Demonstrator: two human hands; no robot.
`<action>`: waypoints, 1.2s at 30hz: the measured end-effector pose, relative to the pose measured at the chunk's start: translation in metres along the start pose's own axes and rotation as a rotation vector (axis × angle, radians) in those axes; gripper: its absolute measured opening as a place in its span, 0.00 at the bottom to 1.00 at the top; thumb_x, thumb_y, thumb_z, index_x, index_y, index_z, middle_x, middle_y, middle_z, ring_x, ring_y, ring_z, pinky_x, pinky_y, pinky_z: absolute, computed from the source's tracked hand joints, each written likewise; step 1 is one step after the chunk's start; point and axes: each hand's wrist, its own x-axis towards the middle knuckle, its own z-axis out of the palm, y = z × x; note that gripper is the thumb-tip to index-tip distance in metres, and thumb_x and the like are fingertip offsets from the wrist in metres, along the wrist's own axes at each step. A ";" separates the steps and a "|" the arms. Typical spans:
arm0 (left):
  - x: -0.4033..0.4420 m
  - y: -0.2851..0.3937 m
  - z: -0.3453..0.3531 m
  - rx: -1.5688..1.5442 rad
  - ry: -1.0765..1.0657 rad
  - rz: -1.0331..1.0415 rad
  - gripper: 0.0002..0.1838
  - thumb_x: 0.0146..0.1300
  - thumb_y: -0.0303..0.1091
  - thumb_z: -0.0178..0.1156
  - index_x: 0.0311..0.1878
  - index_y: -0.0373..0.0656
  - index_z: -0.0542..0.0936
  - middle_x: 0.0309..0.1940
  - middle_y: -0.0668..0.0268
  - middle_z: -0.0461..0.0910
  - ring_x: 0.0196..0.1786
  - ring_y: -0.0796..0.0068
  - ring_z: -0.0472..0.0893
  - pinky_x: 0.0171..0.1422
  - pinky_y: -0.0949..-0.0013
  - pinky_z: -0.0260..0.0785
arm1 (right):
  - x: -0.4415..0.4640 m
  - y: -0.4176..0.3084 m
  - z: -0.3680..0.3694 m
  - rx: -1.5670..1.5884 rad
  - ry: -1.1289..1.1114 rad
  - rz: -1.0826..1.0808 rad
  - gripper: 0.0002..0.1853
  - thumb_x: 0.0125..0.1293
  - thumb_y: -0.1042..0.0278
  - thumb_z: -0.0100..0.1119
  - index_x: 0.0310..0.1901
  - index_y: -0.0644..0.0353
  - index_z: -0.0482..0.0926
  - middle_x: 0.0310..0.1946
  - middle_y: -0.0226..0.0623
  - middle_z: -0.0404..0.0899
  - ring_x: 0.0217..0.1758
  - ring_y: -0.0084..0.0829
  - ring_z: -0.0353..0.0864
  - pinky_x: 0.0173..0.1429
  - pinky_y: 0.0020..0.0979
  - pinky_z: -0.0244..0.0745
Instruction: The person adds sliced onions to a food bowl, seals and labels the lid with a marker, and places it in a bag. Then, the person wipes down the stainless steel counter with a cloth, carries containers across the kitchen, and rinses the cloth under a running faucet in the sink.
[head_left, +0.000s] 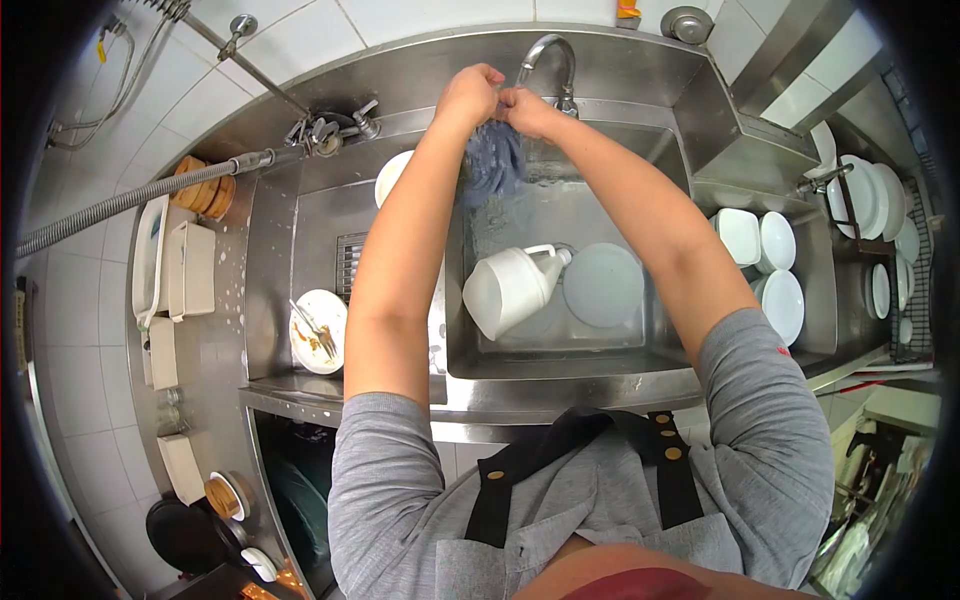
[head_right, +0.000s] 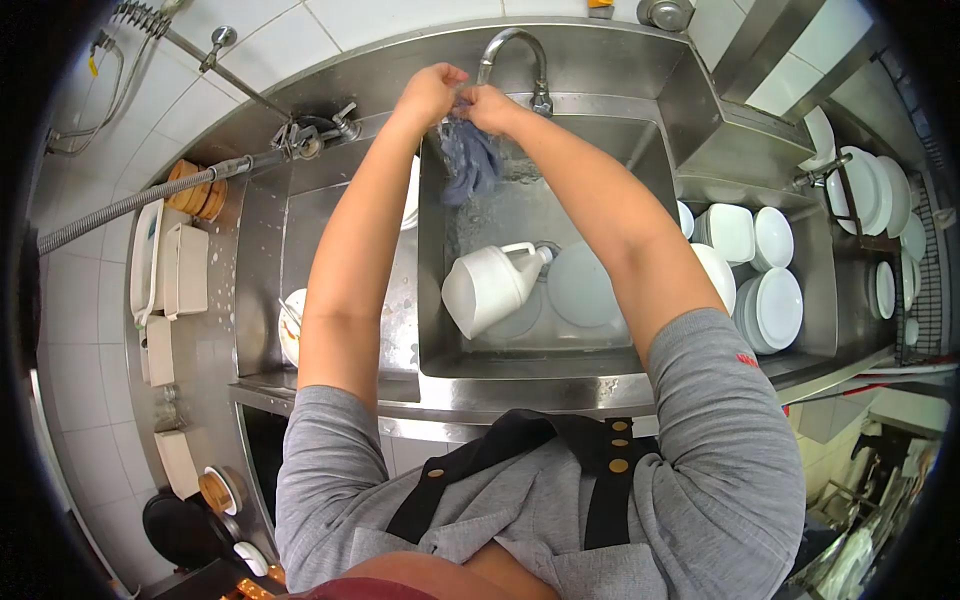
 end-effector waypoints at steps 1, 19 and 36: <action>-0.004 0.002 -0.005 -0.002 0.006 -0.007 0.09 0.60 0.23 0.62 0.44 0.36 0.84 0.31 0.61 0.85 0.31 0.74 0.84 0.33 0.70 0.76 | 0.006 0.002 0.003 0.063 0.025 -0.172 0.18 0.56 0.66 0.65 0.48 0.63 0.83 0.40 0.50 0.85 0.43 0.42 0.85 0.51 0.39 0.77; -0.105 -0.028 0.098 -1.115 -0.151 -0.570 0.35 0.73 0.62 0.47 0.65 0.38 0.72 0.67 0.57 0.72 0.70 0.61 0.68 0.76 0.59 0.53 | -0.027 -0.026 -0.043 0.949 0.046 0.568 0.13 0.68 0.65 0.54 0.44 0.67 0.79 0.39 0.45 0.84 0.40 0.42 0.86 0.46 0.48 0.82; -0.127 0.130 0.076 -0.464 0.354 0.109 0.09 0.48 0.35 0.64 0.29 0.39 0.82 0.31 0.60 0.81 0.37 0.58 0.78 0.52 0.59 0.66 | -0.042 0.083 0.035 1.807 -0.133 0.264 0.19 0.76 0.50 0.46 0.55 0.54 0.76 0.45 0.37 0.81 0.51 0.32 0.81 0.56 0.42 0.80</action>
